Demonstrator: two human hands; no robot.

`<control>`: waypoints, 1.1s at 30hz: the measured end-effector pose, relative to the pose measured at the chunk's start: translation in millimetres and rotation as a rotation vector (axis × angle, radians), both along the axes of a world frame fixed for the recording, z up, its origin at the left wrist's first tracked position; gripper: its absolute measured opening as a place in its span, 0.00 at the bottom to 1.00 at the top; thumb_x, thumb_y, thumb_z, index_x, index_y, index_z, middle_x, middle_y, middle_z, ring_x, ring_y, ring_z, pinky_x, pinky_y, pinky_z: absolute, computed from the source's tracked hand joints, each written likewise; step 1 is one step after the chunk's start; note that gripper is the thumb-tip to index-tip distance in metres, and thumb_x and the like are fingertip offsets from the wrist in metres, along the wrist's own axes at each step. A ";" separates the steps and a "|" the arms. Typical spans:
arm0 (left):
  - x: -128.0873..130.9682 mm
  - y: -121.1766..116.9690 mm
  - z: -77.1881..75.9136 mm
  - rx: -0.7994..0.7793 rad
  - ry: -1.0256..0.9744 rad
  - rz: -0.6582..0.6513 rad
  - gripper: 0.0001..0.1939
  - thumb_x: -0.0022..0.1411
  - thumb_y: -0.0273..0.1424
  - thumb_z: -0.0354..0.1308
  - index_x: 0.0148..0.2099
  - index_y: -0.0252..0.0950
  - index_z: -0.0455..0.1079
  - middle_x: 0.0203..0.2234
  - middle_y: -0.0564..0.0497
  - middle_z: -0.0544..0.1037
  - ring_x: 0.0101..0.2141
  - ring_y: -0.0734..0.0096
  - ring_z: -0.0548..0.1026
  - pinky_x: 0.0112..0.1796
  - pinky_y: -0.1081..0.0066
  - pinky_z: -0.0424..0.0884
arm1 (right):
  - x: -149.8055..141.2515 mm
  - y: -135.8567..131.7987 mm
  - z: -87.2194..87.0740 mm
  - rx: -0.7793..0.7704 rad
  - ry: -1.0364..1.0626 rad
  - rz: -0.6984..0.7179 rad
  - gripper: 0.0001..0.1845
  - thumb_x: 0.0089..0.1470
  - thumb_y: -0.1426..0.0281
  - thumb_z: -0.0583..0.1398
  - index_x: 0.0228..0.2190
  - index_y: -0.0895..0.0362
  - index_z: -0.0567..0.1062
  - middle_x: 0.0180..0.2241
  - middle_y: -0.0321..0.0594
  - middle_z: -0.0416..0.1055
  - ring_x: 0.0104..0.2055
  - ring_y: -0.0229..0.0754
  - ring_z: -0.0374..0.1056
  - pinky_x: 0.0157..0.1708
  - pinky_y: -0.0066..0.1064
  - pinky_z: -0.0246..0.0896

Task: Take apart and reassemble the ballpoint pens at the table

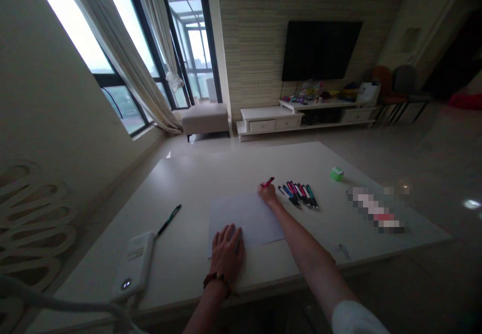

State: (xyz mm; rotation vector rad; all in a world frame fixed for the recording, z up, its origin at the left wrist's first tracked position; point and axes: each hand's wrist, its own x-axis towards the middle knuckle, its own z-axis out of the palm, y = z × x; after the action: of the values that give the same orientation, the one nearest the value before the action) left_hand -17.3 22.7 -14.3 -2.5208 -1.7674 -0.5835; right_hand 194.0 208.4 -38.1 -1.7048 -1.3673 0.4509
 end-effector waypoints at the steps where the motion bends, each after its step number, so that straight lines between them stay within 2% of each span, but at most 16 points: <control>1: 0.0 0.0 0.1 0.000 0.001 0.001 0.18 0.61 0.33 0.44 0.52 0.44 0.64 0.53 0.49 0.66 0.54 0.62 0.60 0.54 0.54 0.53 | 0.2 -0.1 -0.2 0.007 0.022 0.004 0.10 0.42 0.74 0.52 0.14 0.57 0.67 0.15 0.38 0.66 0.22 0.37 0.63 0.23 0.24 0.52; 6: 0.5 -0.4 2.4 -0.023 0.004 0.008 0.18 0.61 0.33 0.45 0.52 0.44 0.64 0.53 0.49 0.66 0.54 0.62 0.60 0.54 0.55 0.53 | 4.0 -5.5 4.4 0.047 0.131 0.022 0.12 0.45 0.70 0.49 0.20 0.58 0.71 0.16 0.36 0.66 0.22 0.36 0.63 0.22 0.23 0.55; 9: 0.4 -0.9 3.1 -0.028 0.001 0.009 0.18 0.60 0.32 0.45 0.52 0.44 0.64 0.53 0.49 0.65 0.54 0.62 0.59 0.55 0.55 0.52 | 11.1 -13.9 14.4 0.100 0.206 -0.026 0.17 0.45 0.68 0.50 0.35 0.61 0.71 0.20 0.36 0.67 0.21 0.36 0.63 0.21 0.23 0.56; 12: 0.0 -0.6 2.0 -0.029 0.000 0.014 0.19 0.60 0.32 0.45 0.53 0.43 0.64 0.53 0.48 0.65 0.55 0.62 0.59 0.55 0.55 0.51 | 27.5 -25.3 29.1 0.136 0.256 -0.021 0.30 0.42 0.68 0.53 0.49 0.63 0.62 0.21 0.33 0.66 0.17 0.35 0.60 0.18 0.24 0.55; 15: -0.4 0.7 -0.3 -0.029 -0.008 0.015 0.19 0.60 0.32 0.45 0.53 0.43 0.64 0.53 0.48 0.65 0.54 0.62 0.59 0.55 0.56 0.51 | 56.5 -37.2 43.4 0.102 0.130 0.092 0.33 0.42 0.71 0.54 0.52 0.62 0.59 0.21 0.33 0.67 0.18 0.34 0.60 0.20 0.24 0.56; 18: -0.6 2.0 -2.0 -0.023 -0.014 0.014 0.19 0.60 0.32 0.45 0.53 0.42 0.64 0.53 0.48 0.65 0.55 0.62 0.59 0.55 0.56 0.51 | 91.7 -49.6 50.9 0.054 -0.119 0.105 0.30 0.43 0.73 0.55 0.51 0.58 0.62 0.27 0.37 0.71 0.24 0.36 0.64 0.27 0.26 0.58; 21: -0.5 2.6 -1.8 -0.031 -0.010 0.017 0.19 0.60 0.33 0.45 0.53 0.42 0.64 0.53 0.47 0.65 0.55 0.62 0.59 0.55 0.56 0.51 | 122.1 -63.7 49.7 -0.027 -0.319 0.070 0.27 0.48 0.70 0.55 0.52 0.56 0.62 0.35 0.42 0.73 0.32 0.40 0.68 0.33 0.27 0.58; 25: -0.2 2.6 0.1 -0.057 0.002 0.016 0.19 0.61 0.32 0.44 0.53 0.42 0.64 0.53 0.47 0.66 0.55 0.62 0.59 0.55 0.56 0.51 | 151.7 -83.4 41.6 -0.180 -0.462 -0.037 0.31 0.52 0.65 0.54 0.57 0.54 0.57 0.38 0.46 0.73 0.36 0.43 0.69 0.34 0.28 0.58; 29: -0.4 2.6 -0.1 -0.055 0.016 0.016 0.19 0.61 0.33 0.43 0.53 0.42 0.64 0.54 0.47 0.65 0.55 0.62 0.59 0.55 0.57 0.51 | 177.8 -98.5 32.8 -0.243 -0.496 -0.178 0.29 0.53 0.64 0.52 0.57 0.54 0.57 0.39 0.48 0.73 0.38 0.46 0.70 0.35 0.31 0.59; 33: -2.1 4.5 -2.7 -0.045 0.027 0.019 0.20 0.61 0.33 0.42 0.54 0.42 0.64 0.54 0.48 0.65 0.56 0.63 0.58 0.55 0.58 0.51 | 192.9 -106.8 20.8 -0.189 -0.421 -0.184 0.27 0.53 0.65 0.52 0.55 0.56 0.62 0.39 0.47 0.73 0.39 0.44 0.69 0.37 0.30 0.59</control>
State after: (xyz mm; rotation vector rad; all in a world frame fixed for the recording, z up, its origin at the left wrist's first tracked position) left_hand -19.3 27.1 -17.0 -2.5250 -1.8137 -0.5118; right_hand 386.9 101.6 -17.3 -2.1473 -1.4757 0.1205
